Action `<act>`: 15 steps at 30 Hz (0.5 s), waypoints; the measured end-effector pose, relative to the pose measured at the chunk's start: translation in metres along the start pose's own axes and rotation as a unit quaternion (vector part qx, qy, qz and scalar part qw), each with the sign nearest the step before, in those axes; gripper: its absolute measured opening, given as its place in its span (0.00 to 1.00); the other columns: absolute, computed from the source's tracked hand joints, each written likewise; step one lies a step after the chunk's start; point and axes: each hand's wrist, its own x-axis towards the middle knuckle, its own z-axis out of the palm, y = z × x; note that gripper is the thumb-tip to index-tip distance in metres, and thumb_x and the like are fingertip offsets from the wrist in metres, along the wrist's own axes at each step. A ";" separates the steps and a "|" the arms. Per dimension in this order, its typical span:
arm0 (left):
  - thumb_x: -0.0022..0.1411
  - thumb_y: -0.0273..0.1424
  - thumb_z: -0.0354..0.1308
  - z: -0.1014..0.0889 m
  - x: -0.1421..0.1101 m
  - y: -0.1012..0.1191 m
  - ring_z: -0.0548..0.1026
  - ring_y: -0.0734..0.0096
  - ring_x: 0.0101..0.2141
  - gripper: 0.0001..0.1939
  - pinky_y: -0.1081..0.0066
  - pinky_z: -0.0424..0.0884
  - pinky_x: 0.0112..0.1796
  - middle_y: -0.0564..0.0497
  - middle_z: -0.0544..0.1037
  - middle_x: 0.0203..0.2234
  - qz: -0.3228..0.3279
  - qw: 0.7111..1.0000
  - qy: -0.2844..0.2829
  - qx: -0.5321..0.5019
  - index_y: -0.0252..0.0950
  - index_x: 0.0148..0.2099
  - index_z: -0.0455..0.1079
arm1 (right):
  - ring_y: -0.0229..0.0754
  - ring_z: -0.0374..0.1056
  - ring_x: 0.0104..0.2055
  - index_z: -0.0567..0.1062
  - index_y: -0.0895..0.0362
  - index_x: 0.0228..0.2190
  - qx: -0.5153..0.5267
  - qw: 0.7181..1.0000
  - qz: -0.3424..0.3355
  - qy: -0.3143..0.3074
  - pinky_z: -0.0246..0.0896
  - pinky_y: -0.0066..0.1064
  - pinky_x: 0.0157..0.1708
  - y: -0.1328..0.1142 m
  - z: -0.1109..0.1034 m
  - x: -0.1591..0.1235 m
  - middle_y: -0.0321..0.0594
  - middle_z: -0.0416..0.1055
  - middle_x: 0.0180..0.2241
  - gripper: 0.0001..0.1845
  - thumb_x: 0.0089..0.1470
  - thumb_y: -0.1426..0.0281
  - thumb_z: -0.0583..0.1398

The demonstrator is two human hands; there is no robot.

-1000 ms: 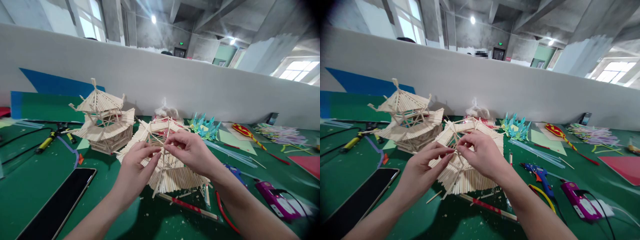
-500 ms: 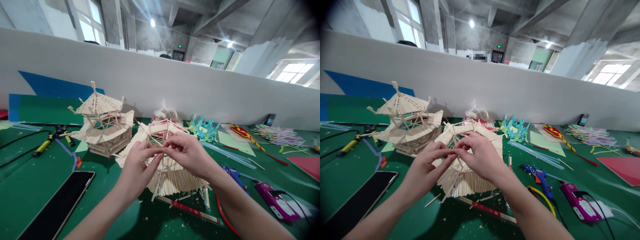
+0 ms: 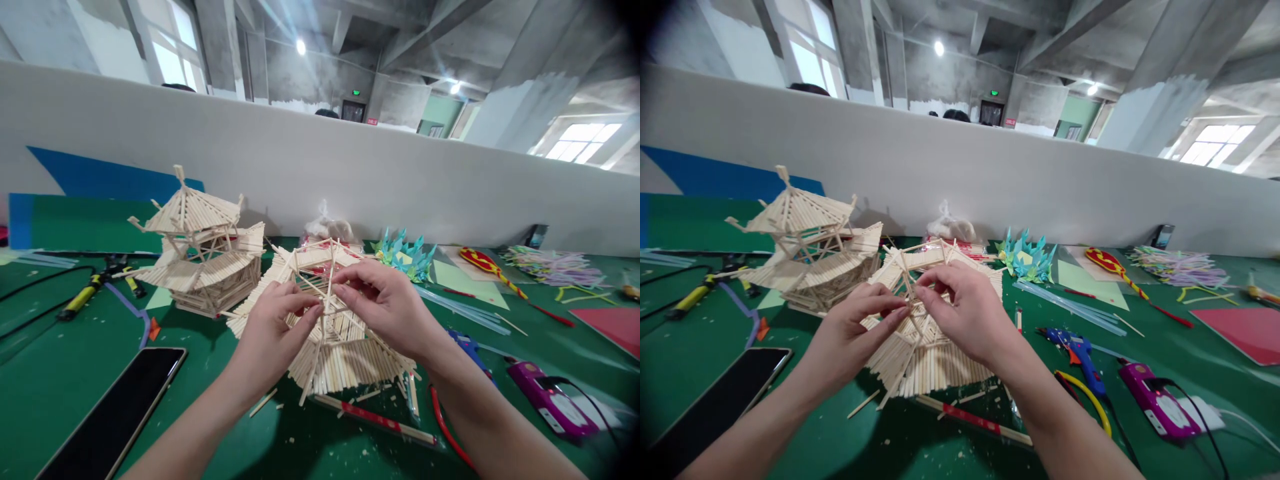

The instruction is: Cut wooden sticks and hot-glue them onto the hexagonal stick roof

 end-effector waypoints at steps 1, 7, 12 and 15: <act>0.57 0.28 0.52 0.000 0.000 -0.001 0.65 0.67 0.29 0.07 0.66 0.61 0.32 0.52 0.68 0.23 0.001 1.000 0.000 0.001 0.37 0.31 0.71 | 0.33 0.61 0.26 0.73 0.58 0.31 -0.001 1.000 0.001 0.013 0.55 0.26 0.24 0.000 -0.002 -0.002 0.34 0.68 0.27 0.05 0.51 0.75 0.57; 0.57 0.29 0.52 -0.001 0.001 -0.003 0.66 0.67 0.28 0.07 0.65 0.62 0.33 0.52 0.69 0.23 0.006 1.000 -0.012 0.005 0.36 0.30 0.71 | 0.35 0.60 0.28 0.73 0.56 0.32 0.018 0.996 0.018 0.082 0.56 0.28 0.25 0.001 -0.012 -0.022 0.35 0.66 0.27 0.05 0.52 0.73 0.57; 0.56 0.30 0.52 -0.002 0.006 0.000 0.67 0.66 0.28 0.08 0.66 0.63 0.32 0.51 0.70 0.23 -0.022 0.999 -0.022 0.009 0.37 0.30 0.72 | 0.36 0.60 0.28 0.72 0.56 0.31 0.041 0.992 0.038 0.113 0.56 0.29 0.25 0.005 -0.017 -0.037 0.35 0.66 0.28 0.04 0.52 0.72 0.57; 0.56 0.31 0.52 -0.003 0.007 0.001 0.67 0.67 0.28 0.08 0.66 0.63 0.31 0.53 0.70 0.22 -0.029 0.999 -0.026 0.008 0.38 0.29 0.71 | 0.35 0.60 0.27 0.72 0.55 0.31 0.044 0.992 0.046 0.110 0.55 0.29 0.25 0.007 -0.019 -0.042 0.34 0.66 0.27 0.04 0.52 0.73 0.57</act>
